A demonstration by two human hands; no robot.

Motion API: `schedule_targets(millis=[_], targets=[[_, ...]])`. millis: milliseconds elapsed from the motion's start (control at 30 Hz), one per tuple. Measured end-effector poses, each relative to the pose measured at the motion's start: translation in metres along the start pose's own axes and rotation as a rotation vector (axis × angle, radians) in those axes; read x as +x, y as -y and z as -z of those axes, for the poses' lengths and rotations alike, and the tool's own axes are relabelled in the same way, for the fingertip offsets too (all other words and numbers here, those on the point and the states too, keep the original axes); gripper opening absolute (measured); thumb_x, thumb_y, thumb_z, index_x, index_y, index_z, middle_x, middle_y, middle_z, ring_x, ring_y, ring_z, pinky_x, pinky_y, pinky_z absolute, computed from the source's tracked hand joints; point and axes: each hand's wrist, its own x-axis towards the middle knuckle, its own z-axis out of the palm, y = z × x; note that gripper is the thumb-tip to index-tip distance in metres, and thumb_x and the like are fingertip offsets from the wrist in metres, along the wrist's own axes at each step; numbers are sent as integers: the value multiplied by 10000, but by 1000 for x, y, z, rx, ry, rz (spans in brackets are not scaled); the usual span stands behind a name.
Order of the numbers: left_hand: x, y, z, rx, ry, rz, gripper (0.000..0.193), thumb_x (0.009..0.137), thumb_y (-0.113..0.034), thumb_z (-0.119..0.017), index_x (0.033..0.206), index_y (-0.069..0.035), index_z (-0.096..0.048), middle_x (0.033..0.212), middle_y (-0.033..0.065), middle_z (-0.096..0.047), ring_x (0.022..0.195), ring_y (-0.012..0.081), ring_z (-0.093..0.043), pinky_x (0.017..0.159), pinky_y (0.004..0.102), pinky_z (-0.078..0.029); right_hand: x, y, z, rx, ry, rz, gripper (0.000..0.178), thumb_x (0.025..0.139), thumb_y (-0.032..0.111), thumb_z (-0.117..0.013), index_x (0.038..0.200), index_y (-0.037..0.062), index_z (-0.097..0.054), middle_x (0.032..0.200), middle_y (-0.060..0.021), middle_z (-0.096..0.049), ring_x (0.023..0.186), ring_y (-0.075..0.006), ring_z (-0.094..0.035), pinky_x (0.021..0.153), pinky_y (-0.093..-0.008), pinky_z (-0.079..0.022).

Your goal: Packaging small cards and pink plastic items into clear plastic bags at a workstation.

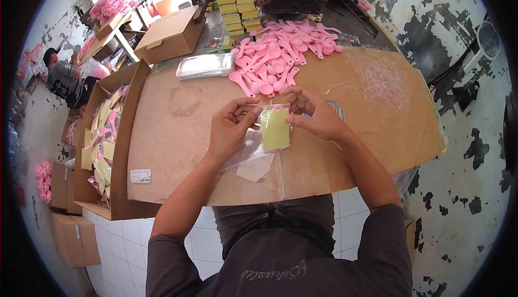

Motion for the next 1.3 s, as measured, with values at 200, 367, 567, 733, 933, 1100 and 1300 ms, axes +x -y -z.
schedule_targets(millis=[200, 367, 567, 733, 933, 1100, 1300], targets=[[1, -7, -2, -15, -22, 1, 318, 983, -101, -685, 1264, 33, -620, 997, 86, -738, 826, 96, -687, 696, 245, -583, 0, -9, 5, 1, 110, -73, 536, 876, 8, -755, 1350, 19, -507, 1008, -28, -623, 910, -92, -609, 781, -241, -493], [-6, -14, 1, 16, 127, 26, 276, 991, -123, -672, 1221, 24, -633, 973, 76, -719, 809, 110, -688, 692, 250, -585, -1, -7, 4, 41, 97, -83, 551, 873, -10, -751, 1363, 20, -503, 998, -28, -622, 905, -94, -608, 794, -256, -504], [-29, -38, 41, 80, 82, 161, 252, 946, -138, -736, 1122, 27, -663, 917, 79, -716, 817, 126, -698, 673, 272, -595, -7, 25, 27, -53, 26, -105, 464, 896, 27, -732, 1325, 20, -554, 999, -46, -643, 922, -113, -629, 823, -277, -516], [-61, -35, 138, -444, -709, -337, 459, 1087, -385, -479, 1403, -55, -518, 1292, 97, -638, 1206, 195, -626, 934, 308, -550, -23, 9, 83, -1000, -198, 122, 330, 864, 134, -742, 1164, 10, -685, 1054, -131, -674, 1003, -283, -658, 903, -379, -514], [-44, -46, 82, 185, -295, 32, 427, 1031, -267, -582, 1387, -30, -571, 1083, 114, -703, 903, 177, -694, 787, 296, -555, -32, -6, 96, -985, -161, -136, 253, 843, 137, -764, 1046, -4, -711, 1053, -139, -659, 989, -306, -642, 890, -395, -515], [-14, -18, 18, 1042, 38, -82, 282, 886, -260, -762, 1086, -62, -748, 941, 83, -677, 793, 206, -652, 751, 331, -537, -25, -4, 89, -899, -217, -63, 203, 820, 95, -776, 971, -13, -694, 969, -125, -659, 916, -284, -641, 828, -381, -519], [-4, 3, 11, 1044, 102, -179, 209, 892, -230, -754, 940, -32, -709, 928, 84, -647, 731, 220, -624, 711, 360, -521, -23, 10, 74, -684, -238, -35, 115, 871, 62, -731, 955, 4, -677, 919, -74, -666, 898, -182, -634, 817, -344, -505]])
